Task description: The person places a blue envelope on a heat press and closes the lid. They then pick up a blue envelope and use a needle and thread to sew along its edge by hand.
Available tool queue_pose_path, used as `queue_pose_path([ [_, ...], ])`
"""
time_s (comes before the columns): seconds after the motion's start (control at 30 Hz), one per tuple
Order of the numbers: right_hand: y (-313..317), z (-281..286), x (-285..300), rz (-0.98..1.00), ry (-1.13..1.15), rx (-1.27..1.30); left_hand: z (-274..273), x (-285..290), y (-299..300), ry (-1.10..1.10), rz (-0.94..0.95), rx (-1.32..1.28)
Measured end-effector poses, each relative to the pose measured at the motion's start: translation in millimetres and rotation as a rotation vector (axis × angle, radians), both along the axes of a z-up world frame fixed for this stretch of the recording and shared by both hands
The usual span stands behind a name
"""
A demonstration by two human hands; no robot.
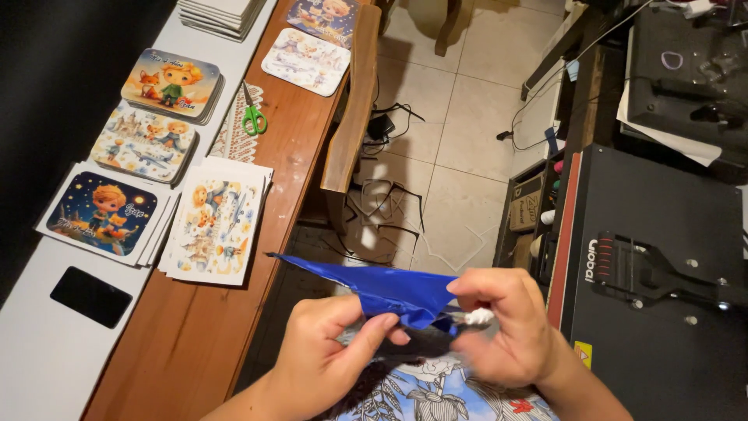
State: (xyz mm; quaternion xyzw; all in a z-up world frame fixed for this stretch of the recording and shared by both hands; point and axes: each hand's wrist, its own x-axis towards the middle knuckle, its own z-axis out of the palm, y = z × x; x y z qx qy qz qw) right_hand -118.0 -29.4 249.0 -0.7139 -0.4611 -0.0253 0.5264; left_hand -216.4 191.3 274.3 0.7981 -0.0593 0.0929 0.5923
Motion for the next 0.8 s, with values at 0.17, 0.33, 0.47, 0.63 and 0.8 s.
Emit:
queue_pose_path([
  [0.17, 5.2, 22.2, 19.9, 0.064, -0.176, -0.102, 14.3, 2.6, 2.1, -0.064, -0.052, 0.005],
  [0.33, 10.9, 30.1, 26.7, 0.082, -0.407, -0.086, 19.2, 4.5, 1.5, -0.055, -0.115, -0.048],
  [0.47, 17.8, 41.4, 25.9, 0.036, -0.47, -0.076, 18.1, 5.1, 2.1, -0.06, -0.13, -0.038],
  [0.63, 19.6, 43.6, 28.0, 0.026, -0.516, -0.088, 18.7, 5.1, 1.8, -0.045, -0.134, -0.065],
  [0.8, 20.7, 42.1, 31.3, 0.07, -0.503, -0.079, 16.5, 4.6, 3.1, -0.037, -0.149, -0.072],
])
